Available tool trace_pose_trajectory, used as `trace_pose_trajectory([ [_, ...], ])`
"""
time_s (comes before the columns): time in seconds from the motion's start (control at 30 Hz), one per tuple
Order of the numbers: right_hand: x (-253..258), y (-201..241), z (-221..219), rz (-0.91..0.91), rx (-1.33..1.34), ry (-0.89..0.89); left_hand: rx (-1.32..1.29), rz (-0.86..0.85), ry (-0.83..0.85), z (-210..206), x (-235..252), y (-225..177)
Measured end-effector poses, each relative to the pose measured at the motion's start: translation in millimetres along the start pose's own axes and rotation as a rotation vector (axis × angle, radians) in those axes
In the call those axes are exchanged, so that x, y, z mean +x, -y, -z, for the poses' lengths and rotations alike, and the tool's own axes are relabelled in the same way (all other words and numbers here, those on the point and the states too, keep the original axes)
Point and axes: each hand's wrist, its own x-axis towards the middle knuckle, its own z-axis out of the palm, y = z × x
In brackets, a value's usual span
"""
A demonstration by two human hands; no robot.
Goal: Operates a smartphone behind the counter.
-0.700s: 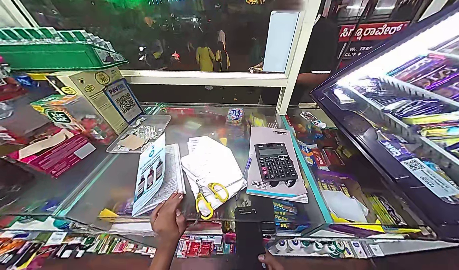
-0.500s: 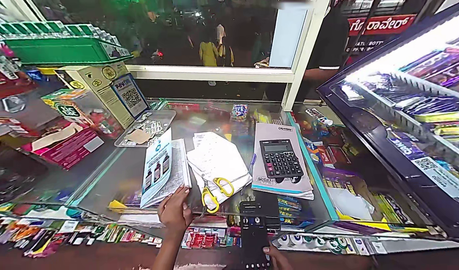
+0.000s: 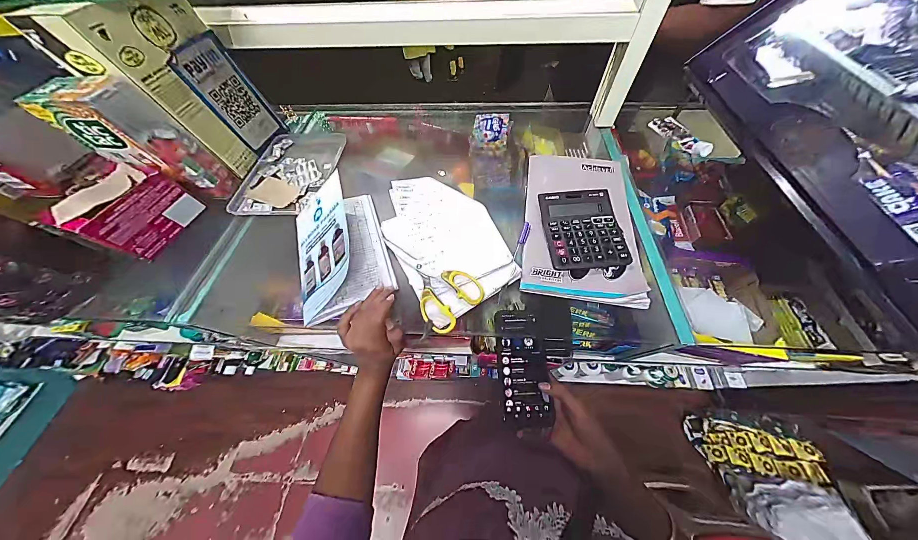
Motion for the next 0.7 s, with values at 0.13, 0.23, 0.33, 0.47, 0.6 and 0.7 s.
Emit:
trace_pose_trajectory([
  [0.13,-0.1,-0.3,-2.7,0.004,-0.011,-0.020,0.001,0.008,-0.004,-0.1,-1.0,0.4],
  [0.23,-1.0,-0.1,-4.1,0.001,-0.011,-0.023,0.001,0.013,-0.018,-1.0,-1.7,-0.5],
  [0.33,-0.5,-0.2,-2.4,0.000,-0.030,-0.011,-0.003,0.013,-0.016,-1.5,-2.4,-0.2],
  [0.47,1.0,-2.1,-0.2,0.000,-0.039,-0.004,0.002,0.001,-0.023,-2.2,-2.4,1.9],
  [0.6,-0.5,-1.6,-2.7,-0.004,-0.037,-0.002,0.008,-0.006,-0.031,-3.2,-4.8,4.1],
  [0.7,-0.5,-1.6,-3.1,-0.004,-0.055,-0.011,-0.011,-0.009,-0.039,-4.7,-5.7,5.2],
])
